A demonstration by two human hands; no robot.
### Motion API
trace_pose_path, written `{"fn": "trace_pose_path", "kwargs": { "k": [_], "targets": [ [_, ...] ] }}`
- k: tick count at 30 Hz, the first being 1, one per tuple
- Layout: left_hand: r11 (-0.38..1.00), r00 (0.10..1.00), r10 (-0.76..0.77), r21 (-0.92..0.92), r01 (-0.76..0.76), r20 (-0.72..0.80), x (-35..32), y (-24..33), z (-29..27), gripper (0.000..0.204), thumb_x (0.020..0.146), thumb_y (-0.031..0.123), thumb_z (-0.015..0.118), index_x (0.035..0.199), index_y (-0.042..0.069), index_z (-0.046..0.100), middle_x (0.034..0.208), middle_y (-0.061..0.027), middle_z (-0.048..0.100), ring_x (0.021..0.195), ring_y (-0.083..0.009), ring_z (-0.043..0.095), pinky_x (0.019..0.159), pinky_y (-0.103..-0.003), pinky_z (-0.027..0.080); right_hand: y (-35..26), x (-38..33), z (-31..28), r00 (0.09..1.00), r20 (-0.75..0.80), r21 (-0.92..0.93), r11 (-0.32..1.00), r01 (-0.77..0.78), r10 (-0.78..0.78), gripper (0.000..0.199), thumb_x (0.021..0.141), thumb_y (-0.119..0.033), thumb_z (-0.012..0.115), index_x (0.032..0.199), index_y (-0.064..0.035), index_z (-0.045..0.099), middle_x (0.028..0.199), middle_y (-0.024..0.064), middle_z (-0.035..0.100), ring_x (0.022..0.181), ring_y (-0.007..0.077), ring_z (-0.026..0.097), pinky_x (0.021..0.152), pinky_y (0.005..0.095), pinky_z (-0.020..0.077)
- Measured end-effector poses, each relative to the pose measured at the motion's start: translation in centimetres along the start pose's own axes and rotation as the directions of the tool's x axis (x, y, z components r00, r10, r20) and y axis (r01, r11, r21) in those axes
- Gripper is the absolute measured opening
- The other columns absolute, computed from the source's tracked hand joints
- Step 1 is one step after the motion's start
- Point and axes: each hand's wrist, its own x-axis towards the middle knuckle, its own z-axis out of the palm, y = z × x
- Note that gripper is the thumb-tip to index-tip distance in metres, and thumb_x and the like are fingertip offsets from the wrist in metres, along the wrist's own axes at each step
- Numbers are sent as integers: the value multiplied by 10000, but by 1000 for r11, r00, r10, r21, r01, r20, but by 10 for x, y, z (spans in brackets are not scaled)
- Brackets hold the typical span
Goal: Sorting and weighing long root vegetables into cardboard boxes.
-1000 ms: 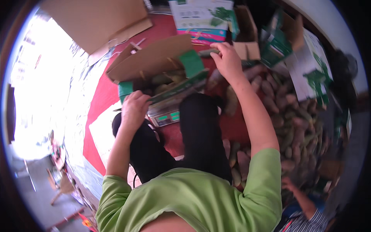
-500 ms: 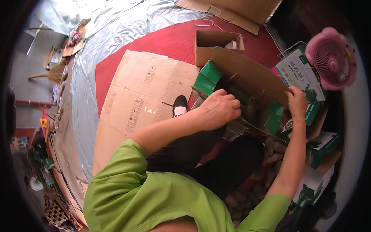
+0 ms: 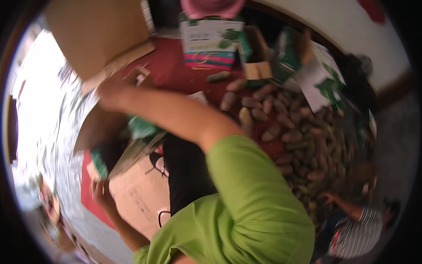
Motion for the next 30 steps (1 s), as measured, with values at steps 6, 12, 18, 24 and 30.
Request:
{"fn": "trace_pose_path", "kwargs": {
  "k": [6, 12, 18, 24, 30],
  "targets": [
    [950, 984, -10, 308, -46, 177, -84, -46, -92, 46, 804, 48, 609, 825, 9, 621, 817, -133, 571, 794, -309, 545, 779, -428, 413, -111, -14, 79, 996, -3, 340, 936, 89, -93, 176, 715, -192, 569, 799, -85, 681, 858, 133, 671, 837, 284, 632, 801, 492, 439],
    [786, 915, -142, 605, -128, 378, -209, -101, -177, 183, 771, 197, 692, 930, 106, 679, 857, -118, 636, 813, -284, 593, 793, -413, 475, -237, -82, 142, 961, 180, 423, 899, 116, -208, 336, 799, -204, 506, 1064, -20, 599, 1086, 216, 586, 1009, 360, 529, 824, 562, 384],
    [793, 907, -255, 609, -1, 334, -211, -80, -181, 192, 753, 177, 685, 923, 88, 669, 864, -140, 649, 852, -299, 616, 790, -411, 485, -313, -166, 160, 868, 403, 512, 857, 49, -291, 151, 720, -158, 631, 814, -76, 717, 830, 133, 689, 822, 280, 664, 726, 410, 514],
    [869, 920, -259, 488, 88, 295, -209, -69, -167, 157, 773, 131, 643, 922, 86, 665, 863, -141, 647, 851, -309, 614, 781, -427, 484, -298, -163, 98, 710, 375, 611, 735, 294, -596, 338, 794, -384, 644, 865, -63, 717, 864, 119, 692, 880, 289, 655, 792, 424, 495],
    [935, 941, -190, 344, 86, 281, -160, -41, -136, 142, 792, 85, 601, 920, 83, 662, 863, -143, 646, 850, -319, 612, 771, -442, 483, -200, -142, 50, 928, 225, 771, 637, 16, -296, 237, 802, -311, 608, 841, -97, 700, 835, 124, 680, 839, 297, 651, 738, 425, 506]
  ]
}}
